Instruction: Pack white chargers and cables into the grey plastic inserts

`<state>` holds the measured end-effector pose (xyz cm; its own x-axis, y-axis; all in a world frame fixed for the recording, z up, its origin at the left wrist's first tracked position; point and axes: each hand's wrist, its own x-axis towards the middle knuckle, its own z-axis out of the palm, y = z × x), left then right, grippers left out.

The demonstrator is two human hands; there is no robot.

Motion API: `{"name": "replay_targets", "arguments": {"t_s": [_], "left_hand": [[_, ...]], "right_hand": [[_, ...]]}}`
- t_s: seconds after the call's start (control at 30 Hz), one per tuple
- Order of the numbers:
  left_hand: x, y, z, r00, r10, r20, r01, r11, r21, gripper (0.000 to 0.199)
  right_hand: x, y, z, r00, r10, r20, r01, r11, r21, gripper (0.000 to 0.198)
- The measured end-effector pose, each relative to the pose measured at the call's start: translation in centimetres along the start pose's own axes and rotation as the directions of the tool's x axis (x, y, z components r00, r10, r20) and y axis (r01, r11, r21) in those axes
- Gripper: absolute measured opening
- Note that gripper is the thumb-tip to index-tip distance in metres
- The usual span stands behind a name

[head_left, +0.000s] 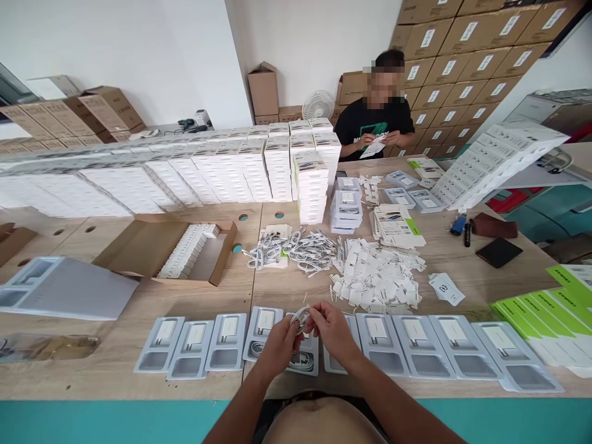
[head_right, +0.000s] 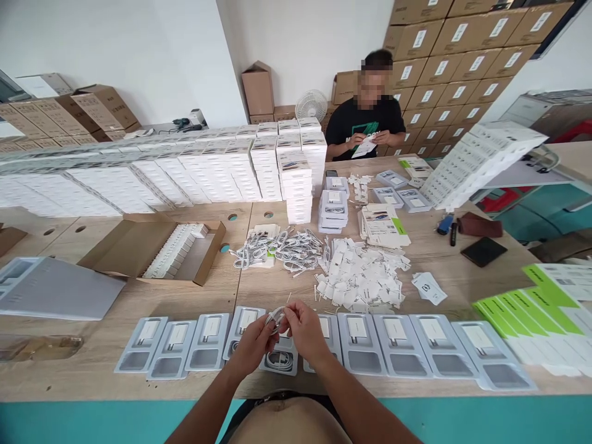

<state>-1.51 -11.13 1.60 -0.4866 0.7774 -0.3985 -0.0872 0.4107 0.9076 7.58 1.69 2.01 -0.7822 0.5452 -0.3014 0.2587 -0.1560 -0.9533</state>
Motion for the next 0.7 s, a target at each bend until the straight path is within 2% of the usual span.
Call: {"name": "replay_targets", "arguments": {"t_s": [0.03,0.1,0.2,0.27,0.33,0.43,0.47,0.53,0.63,0.7], "left_hand": [[0.0,0.0,0.0,1.000,-0.009,0.016,0.010,0.999,-0.038,0.043],[0.0,0.0,-0.1,0.999,-0.028,0.040,0.032,0.995,-0.095,0.047],[0.0,0.1,-0.4,0.996,-0.047,0.076,0.055,0.993,-0.102,0.048],[0.0,0.1,-0.5,0.991,-0.048,0.125,0.056,0.997,-0.061,0.045],[0.0,0.1,-0.3,0.981,-0.047,0.189,0.049,0.999,-0.006,0.042],[0.3,-0.3,0.7,0.954,-0.056,0.294,0.031,0.995,0.090,0.038],[0.4,-0.5,1.1,0.944,-0.060,0.324,0.021,0.992,0.123,0.037],[0.7,-1.2,1.8,0.937,-0.058,0.346,-0.009,0.982,0.189,0.034],[1.2,-2.3,2.3,0.962,-0.025,0.273,-0.058,0.955,0.291,0.039],[1.4,-3.1,2.0,0.974,0.001,0.226,-0.083,0.932,0.354,0.038]], "right_hand": [[0.0,0.3,0.0,0.999,0.030,0.012,-0.030,0.999,0.023,0.027],[-0.2,0.7,-0.1,1.000,0.012,0.011,-0.012,0.997,-0.071,0.026],[-0.7,0.6,-1.0,0.984,-0.167,-0.059,0.137,0.927,-0.350,0.017],[-1.0,0.3,-2.0,0.973,-0.222,-0.065,0.178,0.899,-0.400,0.023],[-1.3,0.2,-3.3,0.986,-0.158,0.042,0.163,0.928,-0.334,0.029],[-2.1,1.5,-5.7,0.977,-0.033,0.209,0.091,0.957,-0.275,0.014],[-2.5,2.4,-6.5,0.979,-0.007,0.203,0.069,0.952,-0.300,0.014],[-3.4,4.8,-7.8,0.993,0.029,0.114,0.018,0.918,-0.395,0.012],[-4.7,8.7,-8.9,0.998,0.047,-0.032,-0.057,0.848,-0.527,0.008],[-5.3,10.6,-9.1,0.997,0.036,-0.071,-0.070,0.816,-0.574,0.007]]}}
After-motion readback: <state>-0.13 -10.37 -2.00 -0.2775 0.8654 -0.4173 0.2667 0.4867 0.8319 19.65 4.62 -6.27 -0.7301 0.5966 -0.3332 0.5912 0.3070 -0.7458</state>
